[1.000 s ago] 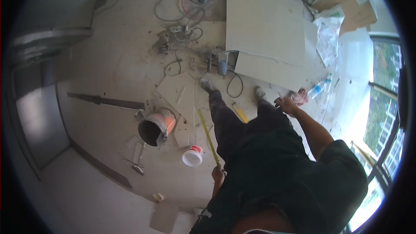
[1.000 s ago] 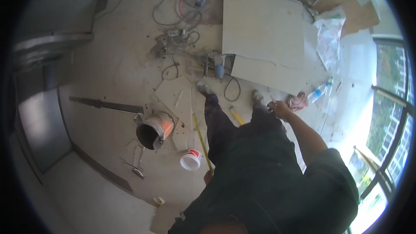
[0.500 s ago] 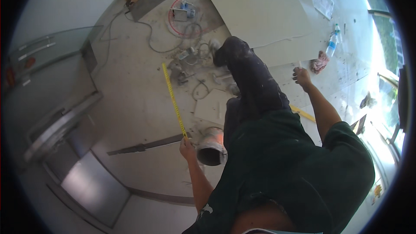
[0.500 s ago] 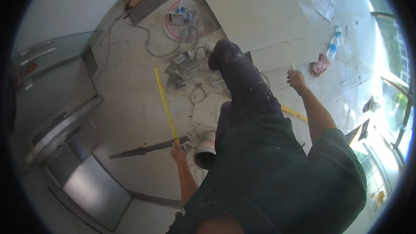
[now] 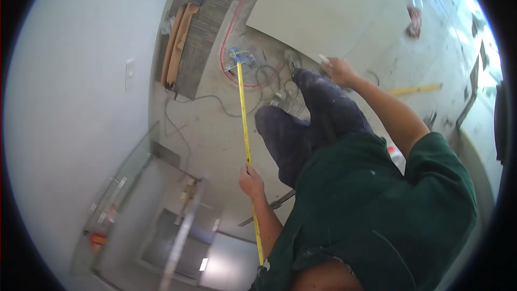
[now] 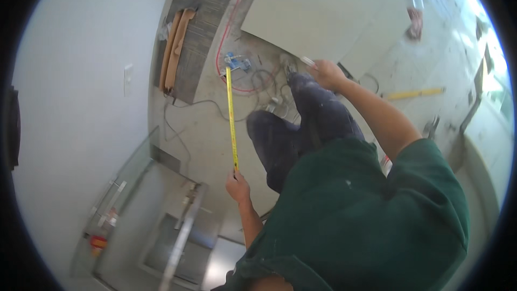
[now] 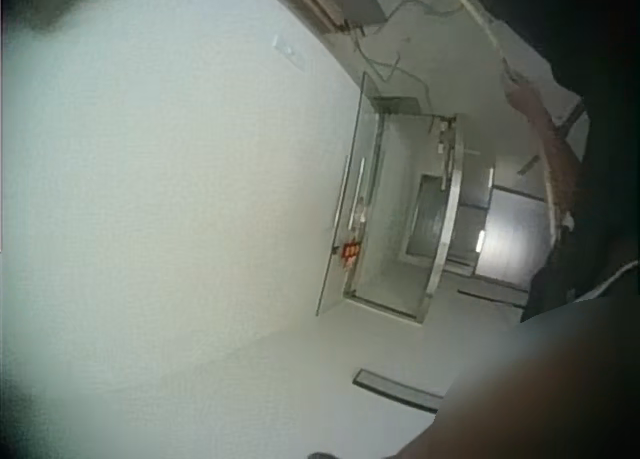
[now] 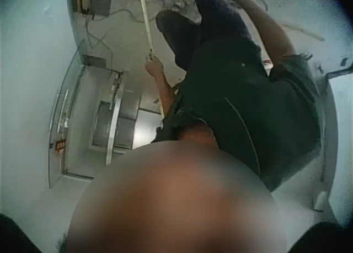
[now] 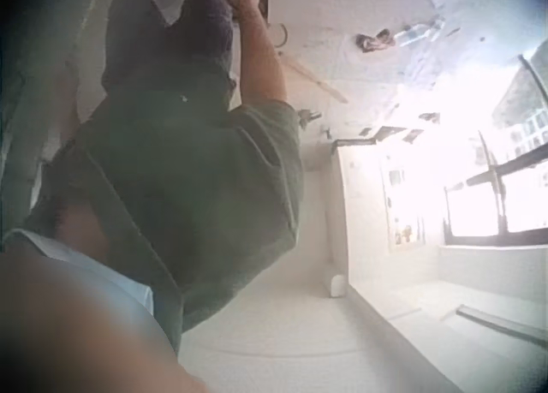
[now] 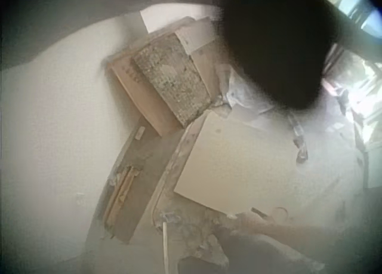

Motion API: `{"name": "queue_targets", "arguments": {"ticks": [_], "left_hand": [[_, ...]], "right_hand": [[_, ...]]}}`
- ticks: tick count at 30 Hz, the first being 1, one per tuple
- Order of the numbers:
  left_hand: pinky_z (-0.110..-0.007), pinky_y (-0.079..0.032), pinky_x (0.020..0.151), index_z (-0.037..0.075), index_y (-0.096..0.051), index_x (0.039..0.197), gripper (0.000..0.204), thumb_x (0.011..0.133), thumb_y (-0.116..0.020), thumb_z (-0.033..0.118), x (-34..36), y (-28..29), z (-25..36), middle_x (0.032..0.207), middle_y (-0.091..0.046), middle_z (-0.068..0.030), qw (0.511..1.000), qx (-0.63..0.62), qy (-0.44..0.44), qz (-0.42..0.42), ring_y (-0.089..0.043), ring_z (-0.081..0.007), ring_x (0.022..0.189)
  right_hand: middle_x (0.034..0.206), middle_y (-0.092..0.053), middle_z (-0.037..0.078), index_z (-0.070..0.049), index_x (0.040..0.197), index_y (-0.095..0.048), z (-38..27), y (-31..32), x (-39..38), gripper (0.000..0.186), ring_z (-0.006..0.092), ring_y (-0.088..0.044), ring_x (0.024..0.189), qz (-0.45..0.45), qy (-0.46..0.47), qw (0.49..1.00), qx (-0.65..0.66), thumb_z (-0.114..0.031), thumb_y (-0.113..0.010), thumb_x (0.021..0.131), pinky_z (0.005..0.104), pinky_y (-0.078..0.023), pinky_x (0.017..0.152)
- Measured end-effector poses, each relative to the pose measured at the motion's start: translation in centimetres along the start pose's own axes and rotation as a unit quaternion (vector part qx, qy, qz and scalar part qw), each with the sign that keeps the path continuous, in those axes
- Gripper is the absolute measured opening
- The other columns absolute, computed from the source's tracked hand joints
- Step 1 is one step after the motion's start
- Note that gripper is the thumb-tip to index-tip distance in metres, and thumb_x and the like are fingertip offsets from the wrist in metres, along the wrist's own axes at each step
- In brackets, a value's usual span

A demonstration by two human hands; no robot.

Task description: Measuring floor sections and tiles, marking tiles for cutting, and smoothing mortar for installation.

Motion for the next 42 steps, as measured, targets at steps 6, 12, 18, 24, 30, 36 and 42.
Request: {"name": "queue_targets", "arguments": {"ticks": [6,12,18,24,30,36,42], "left_hand": [[-0.046,-0.051,0.076,0.002,-0.068,0.109,0.029,0.094,-0.053,0.021,11.1,10.4,13.1,0.097,-0.069,-0.02,0.96,0.104,-0.26,0.026,-0.066,-0.0392,0.087],[-0.044,-0.051,0.079,0.004,-0.069,0.109,0.026,0.093,-0.054,0.02,15.2,13.0,24.5,0.1,-0.07,-0.0181,0.896,0.156,-0.407,-0.085,-0.066,-0.0379,0.09],[-0.045,-0.052,0.08,0.005,-0.069,0.109,0.026,0.092,-0.055,0.019,23.9,9.2,27.9,0.098,-0.07,-0.0181,0.792,0.256,-0.527,-0.174,-0.067,-0.0375,0.09],[-0.05,-0.052,0.078,0.014,-0.069,0.107,0.025,0.09,-0.056,0.027,43.6,-5.2,38.7,0.093,-0.069,-0.0193,0.667,0.47,-0.547,-0.188,-0.066,-0.0396,0.088],[-0.054,-0.051,0.075,0.009,-0.067,0.091,0.033,0.095,-0.048,0.037,60.1,-26.2,45.3,0.09,-0.068,-0.0204,0.607,0.485,-0.613,-0.144,-0.065,-0.0414,0.087],[-0.051,-0.051,0.084,0.01,-0.069,0.099,0.033,0.095,-0.051,0.037,66.3,-38.5,48.6,0.101,-0.069,-0.019,0.625,0.513,-0.573,-0.132,-0.065,-0.0396,0.099],[-0.05,-0.049,0.085,0.012,-0.068,0.107,0.029,0.094,-0.053,0.032,68.3,-42.2,47.5,0.105,-0.068,-0.0185,0.636,0.481,-0.582,-0.157,-0.063,-0.0388,0.102]], "right_hand": [[0.09,-0.069,0.023,-0.003,0.096,-0.069,-4.6,2.0,-0.8,0.044,0.0396,-0.066,0.091,0.058,-0.158,0.974,0.15,-0.046,-0.064,0.086,0.047,-0.052,0.081],[0.08,-0.067,0.017,0.001,0.093,-0.067,-6.2,-2.2,2.1,0.042,0.0317,-0.066,0.076,0.136,-0.228,0.864,0.427,-0.041,-0.064,0.089,0.0441,-0.052,0.072],[0.065,-0.054,0.001,-0.003,0.084,-0.064,-6.3,-10.2,6.0,0.029,0.0116,-0.049,0.053,0.234,-0.286,0.55,0.749,-0.031,-0.064,0.093,0.0306,-0.038,0.048],[0.064,-0.053,-0.001,-0.01,0.079,-0.057,-3.9,-21.3,19.2,0.024,0.0074,-0.043,0.046,0.273,-0.335,0.428,0.794,-0.028,-0.062,0.095,0.0248,-0.029,0.038],[0.071,-0.061,0.002,-0.007,0.088,-0.059,4.8,-30.0,35.5,0.02,0.0079,-0.048,0.052,0.352,-0.38,0.343,0.783,-0.026,-0.062,0.096,0.0234,-0.035,0.043],[0.081,-0.064,0.001,-0.009,0.094,-0.059,9.5,-34.5,41.6,0.022,0.0055,-0.047,0.057,0.376,-0.376,0.374,0.76,-0.03,-0.062,0.097,0.022,-0.035,0.045],[0.078,-0.064,0.002,-0.007,0.094,-0.059,11.5,-36.7,42.5,0.02,0.0065,-0.049,0.056,0.398,-0.404,0.392,0.725,-0.026,-0.062,0.096,0.0227,-0.036,0.045]]}}
Point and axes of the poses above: each hand's wrist, its own x-axis towards the middle knuckle, its own y-axis out of the back of the hand, z = x × y, the point moved 4 cm from there along x, towards the middle knuckle
